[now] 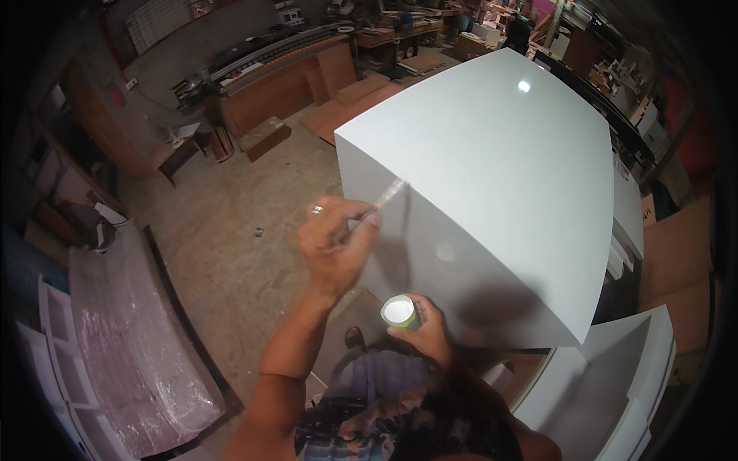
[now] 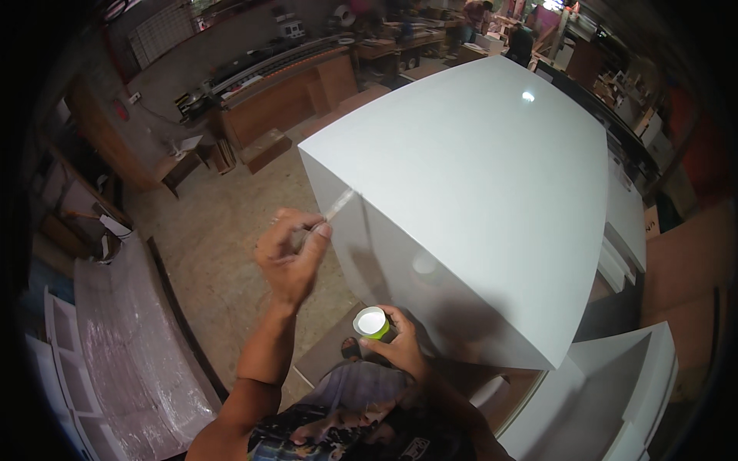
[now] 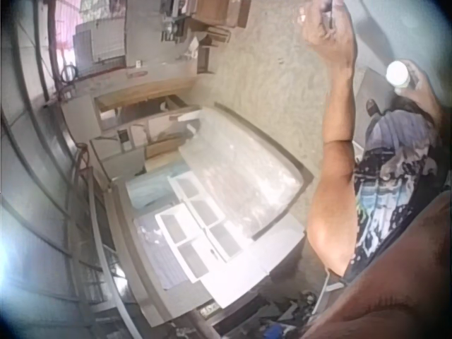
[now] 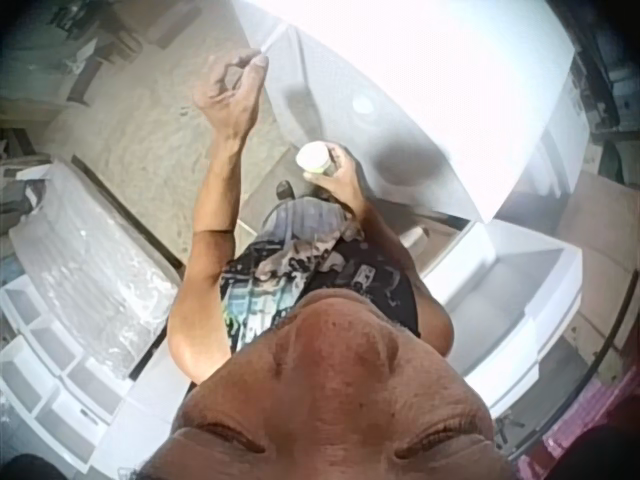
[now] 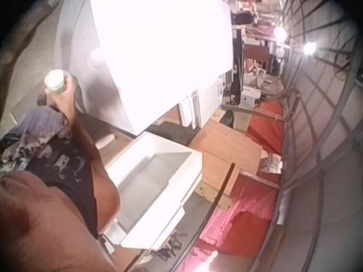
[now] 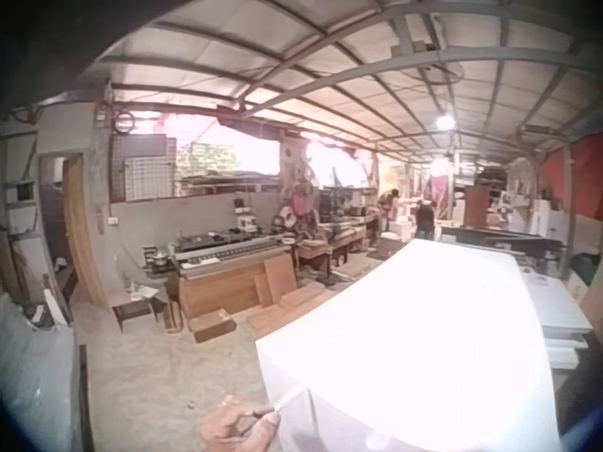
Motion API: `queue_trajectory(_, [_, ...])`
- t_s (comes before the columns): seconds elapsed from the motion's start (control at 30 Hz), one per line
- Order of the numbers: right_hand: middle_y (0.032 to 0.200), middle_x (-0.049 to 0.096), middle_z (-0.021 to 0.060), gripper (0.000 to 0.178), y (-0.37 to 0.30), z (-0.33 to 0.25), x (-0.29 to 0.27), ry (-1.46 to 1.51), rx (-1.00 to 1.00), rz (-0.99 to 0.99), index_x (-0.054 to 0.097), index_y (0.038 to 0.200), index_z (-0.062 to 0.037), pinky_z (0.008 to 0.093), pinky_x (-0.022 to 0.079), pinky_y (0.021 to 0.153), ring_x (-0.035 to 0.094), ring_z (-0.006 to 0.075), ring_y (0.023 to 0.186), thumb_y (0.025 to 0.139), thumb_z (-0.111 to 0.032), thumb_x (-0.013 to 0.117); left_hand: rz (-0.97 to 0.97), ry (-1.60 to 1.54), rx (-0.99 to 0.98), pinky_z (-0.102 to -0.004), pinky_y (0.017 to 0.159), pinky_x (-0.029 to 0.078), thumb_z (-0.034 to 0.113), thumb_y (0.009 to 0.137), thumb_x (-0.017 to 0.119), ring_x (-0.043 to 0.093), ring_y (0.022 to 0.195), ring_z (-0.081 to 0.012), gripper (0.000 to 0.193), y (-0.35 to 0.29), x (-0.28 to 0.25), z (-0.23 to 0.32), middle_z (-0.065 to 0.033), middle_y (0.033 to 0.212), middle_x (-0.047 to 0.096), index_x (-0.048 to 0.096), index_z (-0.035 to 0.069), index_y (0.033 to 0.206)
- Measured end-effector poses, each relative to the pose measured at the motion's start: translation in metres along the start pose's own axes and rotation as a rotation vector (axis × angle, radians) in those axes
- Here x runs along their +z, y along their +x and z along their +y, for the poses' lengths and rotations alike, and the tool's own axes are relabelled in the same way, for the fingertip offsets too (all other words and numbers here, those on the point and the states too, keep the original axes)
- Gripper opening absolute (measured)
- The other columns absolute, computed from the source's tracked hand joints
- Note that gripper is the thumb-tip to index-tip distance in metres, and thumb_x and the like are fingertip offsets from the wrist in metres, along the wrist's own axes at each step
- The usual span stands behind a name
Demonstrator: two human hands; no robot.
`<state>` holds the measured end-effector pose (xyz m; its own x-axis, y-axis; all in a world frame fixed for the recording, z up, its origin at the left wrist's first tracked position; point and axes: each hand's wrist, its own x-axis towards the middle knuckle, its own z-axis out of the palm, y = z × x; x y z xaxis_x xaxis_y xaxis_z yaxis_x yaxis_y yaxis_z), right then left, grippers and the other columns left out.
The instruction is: The person applies white filler to the edges of a white cabinet using a small brush, then wipes the surface with a cloth. They move around the cabinet to treat different edges and corners, occasionally dipping the brush into a container.
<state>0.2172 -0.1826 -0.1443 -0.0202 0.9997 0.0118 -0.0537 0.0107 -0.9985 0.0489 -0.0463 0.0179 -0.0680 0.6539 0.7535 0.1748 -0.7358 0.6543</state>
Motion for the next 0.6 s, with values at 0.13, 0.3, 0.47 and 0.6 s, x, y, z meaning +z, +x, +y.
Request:
queue_trajectory(0.13, [0.113, 0.065, 0.0104, 0.062, 0.012, 0.004, 0.007, -0.043, -0.016, -0.009, 0.056, 0.122, 0.0007, 0.0322, 0.046, 0.097, 0.060, 0.0164, 0.109, 0.071, -0.014, 0.087, -0.184, -0.001, 0.125, -0.0313, 0.077, 0.040, 0.001, 0.076, 0.072, 0.060, 0.066, -0.0182, 0.008, 0.006, 0.005, 0.003, -0.0035, 0.072, 0.067, 0.070, 0.006, 0.081])
queue_trajectory(0.3, [0.114, 0.064, 0.0104, 0.062, 0.023, 0.005, 0.015, -0.042, -0.023, -0.003, 0.055, 0.123, 0.0008, 0.0335, 0.045, 0.098, 0.060, 0.0172, 0.110, 0.071, -0.014, 0.087, -0.002, 0.035, 0.040, -0.0310, 0.075, 0.041, 0.000, 0.076, 0.072, 0.059, 0.067, -0.0167, 0.009, 0.024, -0.010, -0.039, -0.0041, 0.072, 0.066, 0.070, 0.004, 0.083])
queue_trajectory(0.47, [0.115, 0.063, 0.0105, 0.062, 0.035, 0.007, 0.021, -0.024, -0.028, -0.013, 0.054, 0.124, 0.0007, 0.0344, 0.043, 0.101, 0.058, 0.0180, 0.112, 0.072, -0.013, 0.086, 0.021, 0.057, -0.013, -0.0279, 0.070, 0.043, -0.001, 0.081, 0.070, 0.058, 0.072, -0.0144, 0.007, 0.034, -0.028, -0.050, -0.0060, 0.076, 0.066, 0.069, 0.000, 0.087])
queue_trajectory(0.6, [0.115, 0.063, 0.0104, 0.062, 0.048, 0.006, 0.030, -0.006, -0.003, -0.029, 0.054, 0.124, 0.0005, 0.0346, 0.043, 0.101, 0.058, 0.0181, 0.112, 0.073, -0.012, 0.086, -0.203, 0.016, 0.212, -0.0306, 0.075, 0.041, 0.001, 0.078, 0.072, 0.058, 0.067, -0.0166, 0.008, 0.041, -0.019, -0.031, -0.0048, 0.073, 0.066, 0.069, 0.003, 0.085])
